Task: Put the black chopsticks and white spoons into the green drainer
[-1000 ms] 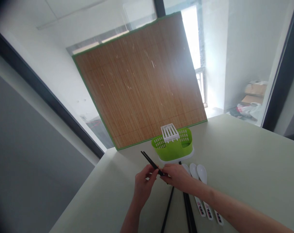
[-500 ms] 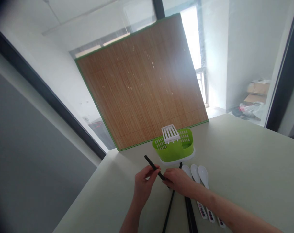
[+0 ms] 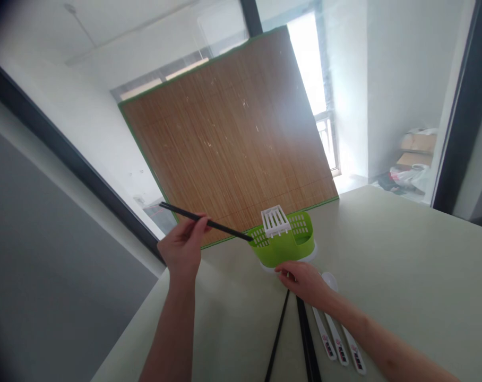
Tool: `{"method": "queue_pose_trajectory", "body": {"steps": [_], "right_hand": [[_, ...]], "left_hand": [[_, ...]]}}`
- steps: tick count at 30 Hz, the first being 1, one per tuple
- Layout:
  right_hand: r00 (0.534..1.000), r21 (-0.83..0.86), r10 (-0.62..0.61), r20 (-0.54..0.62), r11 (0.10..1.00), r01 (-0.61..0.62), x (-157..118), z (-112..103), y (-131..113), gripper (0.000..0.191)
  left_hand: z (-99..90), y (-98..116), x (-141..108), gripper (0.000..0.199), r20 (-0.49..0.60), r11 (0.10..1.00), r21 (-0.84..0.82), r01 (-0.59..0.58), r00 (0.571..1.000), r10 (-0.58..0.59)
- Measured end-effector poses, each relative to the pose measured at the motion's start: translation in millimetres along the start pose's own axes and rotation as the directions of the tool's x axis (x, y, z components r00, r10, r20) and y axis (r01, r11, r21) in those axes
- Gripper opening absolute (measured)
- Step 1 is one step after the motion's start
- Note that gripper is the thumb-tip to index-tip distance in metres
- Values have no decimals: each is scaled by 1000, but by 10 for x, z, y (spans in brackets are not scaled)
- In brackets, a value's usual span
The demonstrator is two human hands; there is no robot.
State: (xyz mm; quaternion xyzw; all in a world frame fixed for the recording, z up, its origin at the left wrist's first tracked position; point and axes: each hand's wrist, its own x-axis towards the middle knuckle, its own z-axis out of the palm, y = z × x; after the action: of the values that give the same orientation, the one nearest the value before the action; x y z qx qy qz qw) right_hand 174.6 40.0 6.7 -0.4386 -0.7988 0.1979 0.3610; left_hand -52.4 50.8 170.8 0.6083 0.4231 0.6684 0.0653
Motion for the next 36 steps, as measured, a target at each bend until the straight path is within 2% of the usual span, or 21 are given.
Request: {"method": "queue_pose_trajectory", "body": {"steps": [2, 4, 7, 10, 15, 23, 27, 30, 32, 34, 36], "right_hand": [[999, -16, 8, -41, 1000, -9, -13, -32, 48, 22], [998, -37, 5, -59, 999, -7, -23, -36, 80, 20], [999, -79, -3, -51, 997, -2, -28, -26, 95, 20], [1000, -120, -9, -24, 993, 6, -29, -26, 79, 21], [1000, -172, -21, -24, 985, 17, -34, -24, 64, 22], [999, -214, -29, -19, 977, 25, -37, -37, 57, 22], [998, -209, 6, -57, 978, -17, -34, -30, 99, 23], [993, -191, 49, -103, 979, -69, -30, -13, 160, 25], [988, -181, 77, -131, 979, -100, -23, -11, 198, 27], [983, -166, 98, -155, 978, -123, -14, -21, 227, 28], [979, -151, 111, -171, 979, -137, -6, -35, 244, 28]], "left_hand": [[170, -73, 252, 29, -11, 999, -15, -42, 999, 42], [400, -256, 391, 31, 91, 1000, 18, -8, 996, 7], [758, -630, 397, 30, 301, 979, 185, 80, 944, -134], [1013, -953, 273, 25, 377, 945, 309, 107, 898, -225], [1172, -1247, 136, 25, 404, 890, 428, 156, 848, -343], [1292, -1485, 84, 31, 456, 863, 459, 211, 778, -433], [1255, -1393, 104, 32, 471, 864, 465, 194, 772, -427], [1063, -1185, 37, 40, 449, 868, 472, 154, 805, -387], [871, -1012, -149, 44, 410, 872, 482, 87, 857, -312], [669, -840, -469, 42, 388, 868, 497, 2, 894, -224], [497, -690, -876, 38, 438, 860, 507, -58, 877, -200]]}}
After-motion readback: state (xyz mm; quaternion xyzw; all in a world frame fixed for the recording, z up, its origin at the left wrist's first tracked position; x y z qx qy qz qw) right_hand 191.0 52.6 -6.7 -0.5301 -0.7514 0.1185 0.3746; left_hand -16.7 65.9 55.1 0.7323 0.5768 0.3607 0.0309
